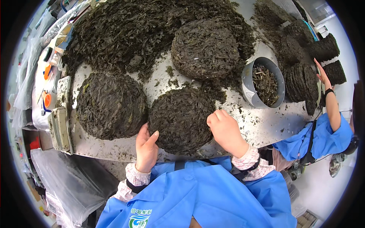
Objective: Processing large cakes or rounds of dried tea leaves at a production table.
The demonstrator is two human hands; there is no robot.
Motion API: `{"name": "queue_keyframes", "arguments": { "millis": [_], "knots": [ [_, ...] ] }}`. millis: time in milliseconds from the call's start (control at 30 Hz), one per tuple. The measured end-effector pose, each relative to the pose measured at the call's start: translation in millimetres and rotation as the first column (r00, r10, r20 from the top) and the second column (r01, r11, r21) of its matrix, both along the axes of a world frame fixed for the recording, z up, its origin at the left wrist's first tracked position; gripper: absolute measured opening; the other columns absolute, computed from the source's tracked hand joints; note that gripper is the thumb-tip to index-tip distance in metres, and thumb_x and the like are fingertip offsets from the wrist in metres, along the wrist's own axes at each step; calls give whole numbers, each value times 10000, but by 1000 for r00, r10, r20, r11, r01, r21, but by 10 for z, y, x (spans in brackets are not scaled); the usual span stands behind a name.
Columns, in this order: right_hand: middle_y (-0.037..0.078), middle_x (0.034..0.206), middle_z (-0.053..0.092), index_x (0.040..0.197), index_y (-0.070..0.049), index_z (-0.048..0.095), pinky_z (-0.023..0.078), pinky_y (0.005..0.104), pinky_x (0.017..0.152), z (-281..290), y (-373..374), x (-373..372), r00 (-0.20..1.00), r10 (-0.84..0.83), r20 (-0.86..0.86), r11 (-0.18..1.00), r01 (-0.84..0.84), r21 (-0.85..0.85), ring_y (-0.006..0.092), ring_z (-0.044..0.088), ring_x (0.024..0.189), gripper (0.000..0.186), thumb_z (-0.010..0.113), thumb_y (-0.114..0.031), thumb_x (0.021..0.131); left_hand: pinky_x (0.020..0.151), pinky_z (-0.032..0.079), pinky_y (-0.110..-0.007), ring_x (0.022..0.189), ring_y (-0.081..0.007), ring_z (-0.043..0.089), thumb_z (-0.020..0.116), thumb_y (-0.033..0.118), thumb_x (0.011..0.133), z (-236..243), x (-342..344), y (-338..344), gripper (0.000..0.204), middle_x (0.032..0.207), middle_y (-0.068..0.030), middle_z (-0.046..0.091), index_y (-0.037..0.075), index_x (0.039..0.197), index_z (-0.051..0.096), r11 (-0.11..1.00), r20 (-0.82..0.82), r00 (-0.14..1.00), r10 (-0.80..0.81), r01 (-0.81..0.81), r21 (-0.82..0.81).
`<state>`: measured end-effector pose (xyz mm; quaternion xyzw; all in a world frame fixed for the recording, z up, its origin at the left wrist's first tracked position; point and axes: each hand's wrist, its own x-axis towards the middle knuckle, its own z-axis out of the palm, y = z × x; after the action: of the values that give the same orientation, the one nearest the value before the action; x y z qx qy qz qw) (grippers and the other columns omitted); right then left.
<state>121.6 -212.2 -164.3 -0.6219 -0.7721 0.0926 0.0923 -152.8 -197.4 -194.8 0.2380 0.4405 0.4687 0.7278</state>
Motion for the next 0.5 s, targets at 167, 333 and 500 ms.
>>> {"name": "queue_keyframes", "arguments": {
  "millis": [167,333,500],
  "knots": [
    [131,921,614,925,-32,617,486,380,767,389,-6,720,851,-355,-387,884,440,156,298,614,850,29,618,-55,943,1136,370,-331,1335,-204,488,547,-52,977,17,-26,-36,526,1453,-142,507,-84,1471,369,999,-3,999,40,-40,-22],
    [163,1067,662,1125,-13,665,512,408,843,71,-254,1506,758,-646,-92,709,640,296,349,649,959,177,606,-45,961,1117,387,-340,1336,-212,496,567,-69,955,190,-4,-20,548,1472,-131,500,-63,1473,388,1000,4,1000,-24,24,-9],
    [163,1094,665,1131,-10,667,513,417,873,114,-264,1239,811,-568,-141,761,582,287,353,647,991,198,635,-71,945,1012,481,-344,1203,-182,564,610,-67,934,726,-490,162,496,1388,-107,551,-10,1409,478,902,-200,898,392,-332,276]
  ]
}}
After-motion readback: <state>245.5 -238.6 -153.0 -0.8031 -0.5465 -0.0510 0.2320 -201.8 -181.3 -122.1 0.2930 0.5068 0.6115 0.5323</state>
